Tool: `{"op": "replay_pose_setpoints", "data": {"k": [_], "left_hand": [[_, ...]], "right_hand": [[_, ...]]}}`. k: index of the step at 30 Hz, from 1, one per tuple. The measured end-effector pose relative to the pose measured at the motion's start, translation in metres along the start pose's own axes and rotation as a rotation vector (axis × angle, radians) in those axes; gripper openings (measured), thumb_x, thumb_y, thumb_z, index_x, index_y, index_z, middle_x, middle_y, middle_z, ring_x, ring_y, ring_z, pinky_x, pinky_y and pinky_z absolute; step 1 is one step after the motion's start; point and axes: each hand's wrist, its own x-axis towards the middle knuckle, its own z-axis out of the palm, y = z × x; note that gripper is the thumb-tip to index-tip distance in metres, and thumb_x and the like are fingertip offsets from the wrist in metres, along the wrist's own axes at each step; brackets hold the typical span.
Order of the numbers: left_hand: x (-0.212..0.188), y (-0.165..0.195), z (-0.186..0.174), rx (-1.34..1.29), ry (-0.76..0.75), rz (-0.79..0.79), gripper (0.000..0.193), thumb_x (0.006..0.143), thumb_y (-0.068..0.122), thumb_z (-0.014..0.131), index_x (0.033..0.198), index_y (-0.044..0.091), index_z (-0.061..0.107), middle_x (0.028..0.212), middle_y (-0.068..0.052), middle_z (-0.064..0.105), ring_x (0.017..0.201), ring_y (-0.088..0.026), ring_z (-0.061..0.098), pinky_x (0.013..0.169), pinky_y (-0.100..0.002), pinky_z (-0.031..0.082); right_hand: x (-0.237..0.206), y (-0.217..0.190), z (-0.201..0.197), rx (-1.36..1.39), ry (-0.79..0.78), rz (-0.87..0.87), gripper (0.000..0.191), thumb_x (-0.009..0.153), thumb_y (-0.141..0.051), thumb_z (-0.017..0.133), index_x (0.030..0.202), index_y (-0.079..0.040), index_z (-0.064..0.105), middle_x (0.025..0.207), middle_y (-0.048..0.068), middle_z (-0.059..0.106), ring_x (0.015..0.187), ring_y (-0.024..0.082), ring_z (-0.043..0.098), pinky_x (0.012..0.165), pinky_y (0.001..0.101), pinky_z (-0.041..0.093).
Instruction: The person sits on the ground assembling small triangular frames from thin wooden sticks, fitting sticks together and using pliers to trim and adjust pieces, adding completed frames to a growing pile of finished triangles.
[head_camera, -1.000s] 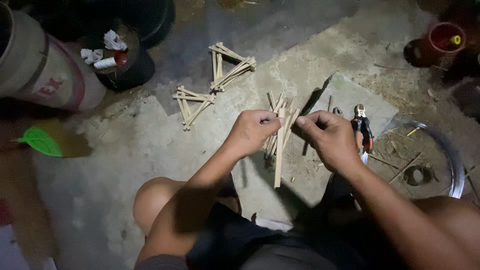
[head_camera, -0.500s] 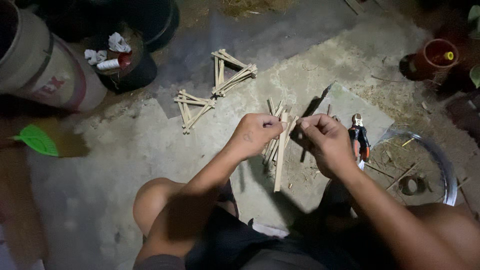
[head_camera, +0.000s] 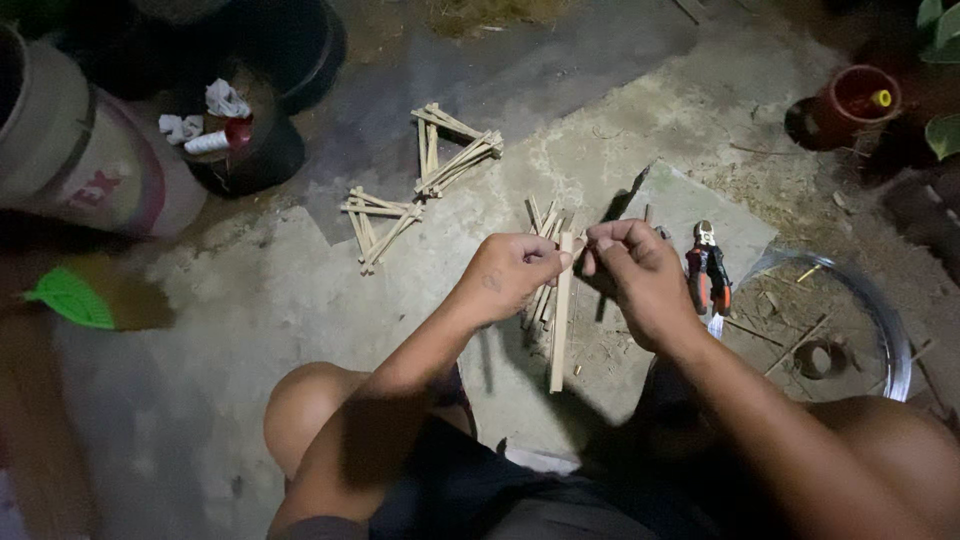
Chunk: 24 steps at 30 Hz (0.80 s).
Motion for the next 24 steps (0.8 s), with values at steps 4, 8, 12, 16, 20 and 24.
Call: {"op": "replay_pose_setpoints", "data": {"k": [4, 8, 12, 16, 20, 24], "left_hand": [[0.0, 0.001, -0.002, 0.001, 0.009, 0.052, 0.032, 0.091, 0.034, 0.069, 0.086, 0.003, 0.076, 0.066, 0.0, 0.068, 0.061, -0.006, 0.059, 0.057, -0.026, 0.049], [-0.003, 0.005, -0.002, 0.06, -0.004, -0.05, 0.034, 0.092, 0.034, 0.07, 0.083, 0.001, 0.077, 0.064, -0.005, 0.064, 0.059, -0.01, 0.054, 0.055, -0.03, 0.046], [-0.006, 0.01, -0.003, 0.015, -0.015, -0.024, 0.033, 0.091, 0.033, 0.07, 0.085, 0.002, 0.077, 0.067, -0.004, 0.068, 0.063, -0.009, 0.059, 0.059, -0.028, 0.049], [-0.007, 0.013, -0.004, -0.05, -0.058, 0.005, 0.031, 0.093, 0.031, 0.067, 0.088, 0.003, 0.079, 0.071, -0.001, 0.073, 0.069, -0.007, 0.064, 0.065, -0.026, 0.053], [-0.01, 0.017, -0.006, -0.006, -0.064, -0.016, 0.029, 0.093, 0.029, 0.067, 0.087, 0.003, 0.08, 0.071, -0.003, 0.072, 0.067, -0.008, 0.062, 0.064, -0.027, 0.052], [-0.011, 0.019, -0.008, 0.029, -0.063, -0.043, 0.028, 0.093, 0.029, 0.068, 0.087, 0.005, 0.08, 0.069, -0.005, 0.07, 0.065, -0.01, 0.059, 0.061, -0.028, 0.05]], "right_hand": [[-0.001, 0.0, -0.002, -0.142, -0.079, -0.151, 0.01, 0.106, -0.011, 0.057, 0.111, -0.002, 0.056, 0.092, 0.004, 0.066, 0.082, 0.008, 0.06, 0.073, 0.0223, 0.05], [-0.006, -0.001, 0.001, -0.192, -0.104, 0.014, 0.01, 0.102, -0.015, 0.056, 0.107, -0.006, 0.053, 0.081, 0.002, 0.066, 0.057, 0.008, 0.05, 0.048, 0.0241, 0.042], [-0.009, -0.001, 0.008, -0.187, -0.055, -0.041, 0.013, 0.102, -0.016, 0.06, 0.108, -0.005, 0.055, 0.077, 0.002, 0.064, 0.057, 0.006, 0.05, 0.048, 0.0223, 0.042], [-0.009, -0.002, 0.009, -0.2, -0.072, -0.018, 0.016, 0.101, -0.016, 0.062, 0.108, -0.005, 0.052, 0.076, 0.003, 0.066, 0.057, 0.006, 0.051, 0.048, 0.0221, 0.041], [-0.01, -0.007, 0.009, -0.238, -0.073, 0.046, 0.017, 0.098, -0.015, 0.062, 0.108, -0.007, 0.051, 0.075, 0.003, 0.067, 0.053, 0.006, 0.052, 0.045, 0.0226, 0.04], [-0.009, -0.012, 0.01, -0.15, -0.104, 0.09, 0.02, 0.097, -0.013, 0.063, 0.11, -0.006, 0.05, 0.074, 0.006, 0.069, 0.048, 0.006, 0.047, 0.042, 0.023, 0.034]]}}
